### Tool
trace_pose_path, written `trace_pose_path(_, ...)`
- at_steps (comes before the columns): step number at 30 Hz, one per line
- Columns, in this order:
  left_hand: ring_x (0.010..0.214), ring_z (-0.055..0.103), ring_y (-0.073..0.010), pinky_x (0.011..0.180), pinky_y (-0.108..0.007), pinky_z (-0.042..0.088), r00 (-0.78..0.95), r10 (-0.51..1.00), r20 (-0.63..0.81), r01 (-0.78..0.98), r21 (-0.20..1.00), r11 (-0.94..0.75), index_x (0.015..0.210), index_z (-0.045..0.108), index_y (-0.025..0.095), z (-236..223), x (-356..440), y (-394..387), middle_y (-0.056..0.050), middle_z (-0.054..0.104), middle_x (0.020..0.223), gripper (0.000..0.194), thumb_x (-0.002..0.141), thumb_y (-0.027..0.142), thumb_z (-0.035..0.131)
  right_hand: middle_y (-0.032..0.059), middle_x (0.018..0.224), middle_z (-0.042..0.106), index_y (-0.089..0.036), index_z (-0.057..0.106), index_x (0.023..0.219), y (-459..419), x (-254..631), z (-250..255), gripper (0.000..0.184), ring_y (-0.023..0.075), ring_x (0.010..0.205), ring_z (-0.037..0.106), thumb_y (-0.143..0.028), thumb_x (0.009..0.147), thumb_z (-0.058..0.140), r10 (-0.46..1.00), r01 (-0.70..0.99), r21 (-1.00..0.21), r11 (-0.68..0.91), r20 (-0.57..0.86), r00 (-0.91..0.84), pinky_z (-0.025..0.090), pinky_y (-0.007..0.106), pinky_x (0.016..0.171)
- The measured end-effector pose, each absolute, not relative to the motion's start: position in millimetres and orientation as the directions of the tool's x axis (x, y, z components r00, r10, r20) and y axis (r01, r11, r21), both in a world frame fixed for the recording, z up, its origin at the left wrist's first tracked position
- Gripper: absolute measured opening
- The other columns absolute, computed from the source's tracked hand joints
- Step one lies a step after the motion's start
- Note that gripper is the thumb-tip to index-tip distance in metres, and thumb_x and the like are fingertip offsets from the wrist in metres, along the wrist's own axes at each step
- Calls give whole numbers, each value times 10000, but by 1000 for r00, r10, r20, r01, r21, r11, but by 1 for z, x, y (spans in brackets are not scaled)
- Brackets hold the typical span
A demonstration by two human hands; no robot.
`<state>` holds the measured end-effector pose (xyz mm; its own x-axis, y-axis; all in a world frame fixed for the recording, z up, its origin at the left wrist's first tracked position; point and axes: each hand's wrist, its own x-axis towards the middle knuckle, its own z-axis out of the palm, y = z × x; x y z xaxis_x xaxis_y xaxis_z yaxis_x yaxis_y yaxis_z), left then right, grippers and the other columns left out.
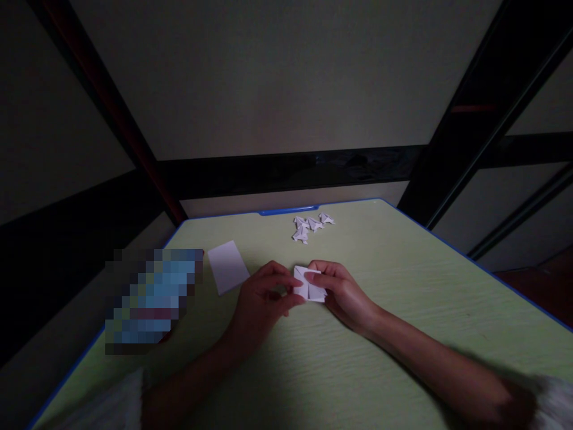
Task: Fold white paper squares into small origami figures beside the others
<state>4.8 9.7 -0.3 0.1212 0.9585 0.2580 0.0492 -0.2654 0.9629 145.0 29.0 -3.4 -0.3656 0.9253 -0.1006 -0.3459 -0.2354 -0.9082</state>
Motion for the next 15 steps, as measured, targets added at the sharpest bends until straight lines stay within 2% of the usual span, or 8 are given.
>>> trace_pose_path(6,522,479,-52,364,-127,415,183,962,204,-20,979,-204,694,678,191,-1,4,11,14,491,699,193,557,68,621,-37,404,444,-139,453,458,31,144,0,170,51,379,358,-189,528,600,929,-419,-860,-290,-148,-338,199,205,416)
trace_pose_path(15,510,457,-45,373,-128,401,220,958,183,-78,982,-170,701,676,184,0,2,12,7,493,706,182,555,88,626,-33,427,449,-134,463,474,32,144,-1,163,53,400,369,-175,546,604,931,-434,-855,-283,-136,-338,214,208,431)
